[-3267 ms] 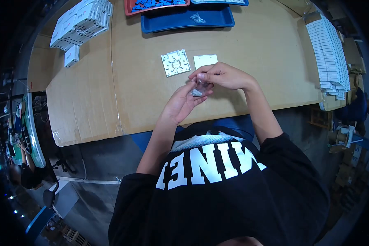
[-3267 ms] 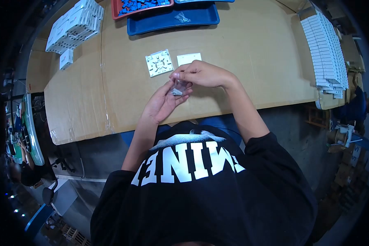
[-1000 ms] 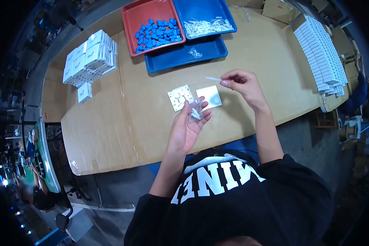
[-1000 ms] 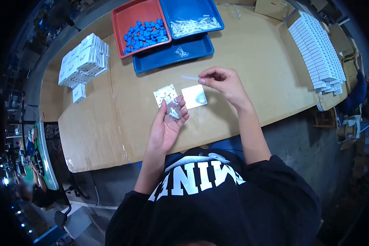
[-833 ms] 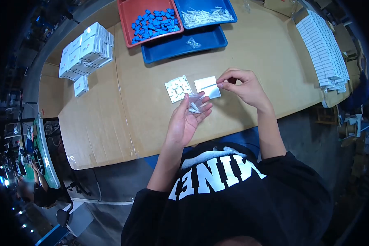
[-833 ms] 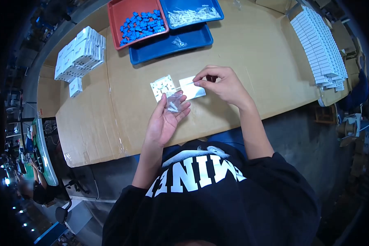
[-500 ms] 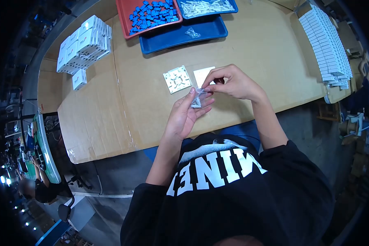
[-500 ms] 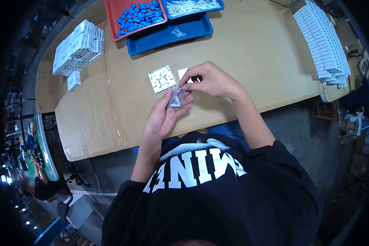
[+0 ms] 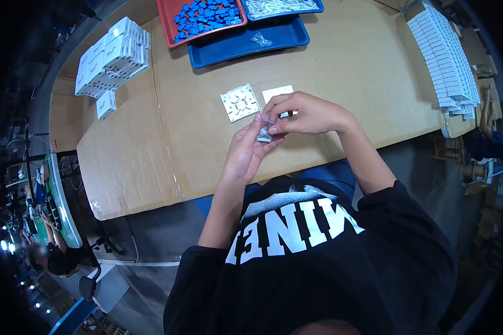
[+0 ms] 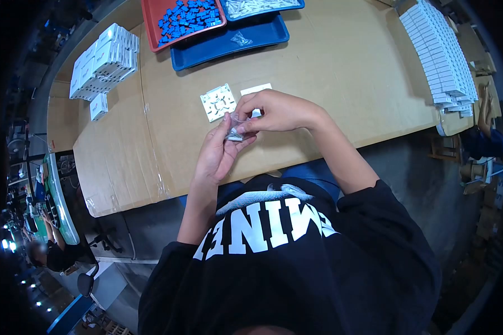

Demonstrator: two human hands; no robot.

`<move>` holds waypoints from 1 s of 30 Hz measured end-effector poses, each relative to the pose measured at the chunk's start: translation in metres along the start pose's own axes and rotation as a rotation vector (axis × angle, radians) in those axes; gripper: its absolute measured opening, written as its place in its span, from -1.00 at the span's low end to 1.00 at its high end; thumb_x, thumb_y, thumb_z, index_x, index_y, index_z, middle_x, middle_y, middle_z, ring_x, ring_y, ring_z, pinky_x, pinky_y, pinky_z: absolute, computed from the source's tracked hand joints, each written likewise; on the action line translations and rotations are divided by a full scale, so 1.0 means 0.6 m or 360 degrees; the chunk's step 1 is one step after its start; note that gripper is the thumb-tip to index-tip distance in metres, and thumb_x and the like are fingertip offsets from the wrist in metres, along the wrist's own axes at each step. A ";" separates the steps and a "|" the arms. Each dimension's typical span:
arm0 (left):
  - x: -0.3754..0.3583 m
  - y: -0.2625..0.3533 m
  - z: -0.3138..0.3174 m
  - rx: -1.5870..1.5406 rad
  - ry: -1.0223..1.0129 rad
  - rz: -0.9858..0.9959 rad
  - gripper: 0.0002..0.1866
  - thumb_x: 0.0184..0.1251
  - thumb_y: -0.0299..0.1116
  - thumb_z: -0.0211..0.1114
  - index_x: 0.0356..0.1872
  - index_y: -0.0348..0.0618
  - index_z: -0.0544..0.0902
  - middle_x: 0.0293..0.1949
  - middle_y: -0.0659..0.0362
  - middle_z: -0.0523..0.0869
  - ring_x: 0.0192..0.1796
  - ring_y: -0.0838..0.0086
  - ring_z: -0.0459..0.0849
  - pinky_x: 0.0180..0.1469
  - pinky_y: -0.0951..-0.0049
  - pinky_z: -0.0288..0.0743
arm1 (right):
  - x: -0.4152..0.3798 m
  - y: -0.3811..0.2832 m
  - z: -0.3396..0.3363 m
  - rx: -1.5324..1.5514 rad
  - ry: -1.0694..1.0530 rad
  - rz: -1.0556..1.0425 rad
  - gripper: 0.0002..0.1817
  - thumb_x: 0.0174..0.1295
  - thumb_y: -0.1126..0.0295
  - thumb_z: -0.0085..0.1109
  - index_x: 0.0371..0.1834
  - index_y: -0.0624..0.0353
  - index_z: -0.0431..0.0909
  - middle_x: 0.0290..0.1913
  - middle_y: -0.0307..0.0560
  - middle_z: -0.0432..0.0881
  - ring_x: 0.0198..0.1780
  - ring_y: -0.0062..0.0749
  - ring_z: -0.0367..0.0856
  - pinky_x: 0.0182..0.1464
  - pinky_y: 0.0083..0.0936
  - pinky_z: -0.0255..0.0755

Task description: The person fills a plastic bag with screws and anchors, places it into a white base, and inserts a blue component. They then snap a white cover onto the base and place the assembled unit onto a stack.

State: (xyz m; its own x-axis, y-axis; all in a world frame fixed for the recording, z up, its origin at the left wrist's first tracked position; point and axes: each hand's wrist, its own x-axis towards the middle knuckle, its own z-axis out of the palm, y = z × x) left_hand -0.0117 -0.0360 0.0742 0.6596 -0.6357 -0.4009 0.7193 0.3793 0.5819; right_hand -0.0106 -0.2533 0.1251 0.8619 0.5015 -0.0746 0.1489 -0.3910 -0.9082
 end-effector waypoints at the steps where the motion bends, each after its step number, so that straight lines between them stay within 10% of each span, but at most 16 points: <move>1: -0.001 0.002 0.001 -0.0001 -0.0001 0.0004 -0.48 0.71 -0.04 0.13 0.26 -0.38 0.57 0.11 -0.03 0.75 0.14 0.21 0.79 0.26 0.22 0.69 | 0.002 0.002 -0.005 0.0048 -0.0035 0.0035 -0.81 0.36 0.36 0.39 -0.14 0.29 0.77 0.00 -0.13 0.76 -0.03 -0.31 0.67 0.08 -0.37 0.53; 6: -0.007 -0.002 0.017 0.0841 0.0060 0.0423 -0.57 0.76 -0.21 0.03 0.21 -0.44 0.62 0.02 -0.05 0.80 0.03 0.28 0.83 0.22 0.29 0.69 | 0.002 0.020 -0.012 0.0193 0.0160 -0.0084 -0.76 0.32 0.33 0.45 -0.08 0.26 0.78 -0.22 -0.19 0.77 -0.19 -0.48 0.65 -0.06 -0.48 0.55; 12: -0.005 -0.009 0.014 0.0728 0.0100 0.0544 -0.61 0.75 -0.26 0.05 0.16 -0.41 0.68 -0.06 -0.01 0.83 0.00 0.35 0.83 0.18 0.35 0.69 | 0.003 0.012 -0.004 0.0384 0.0349 0.0272 -0.84 0.20 0.53 0.51 -0.23 0.26 0.70 -0.18 -0.21 0.76 -0.13 -0.62 0.67 -0.03 -0.54 0.56; 30: -0.001 -0.005 0.020 0.0521 0.0531 0.1005 -0.77 0.59 -0.43 0.32 0.07 -0.41 0.71 -0.03 0.07 0.80 0.03 0.50 0.75 0.18 0.50 0.60 | 0.014 0.013 0.078 0.1083 0.0817 0.0035 -0.64 0.33 0.58 0.41 0.17 0.31 0.60 -0.06 -0.15 0.73 -0.02 -0.59 0.71 0.09 -0.59 0.62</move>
State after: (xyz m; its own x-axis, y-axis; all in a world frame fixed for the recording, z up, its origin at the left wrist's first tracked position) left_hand -0.0168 -0.0444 0.0812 0.9902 -0.1104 -0.0858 0.1196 0.3515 0.9285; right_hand -0.0248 -0.2157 0.0979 0.9986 0.0232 -0.0484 -0.0525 0.2345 -0.9707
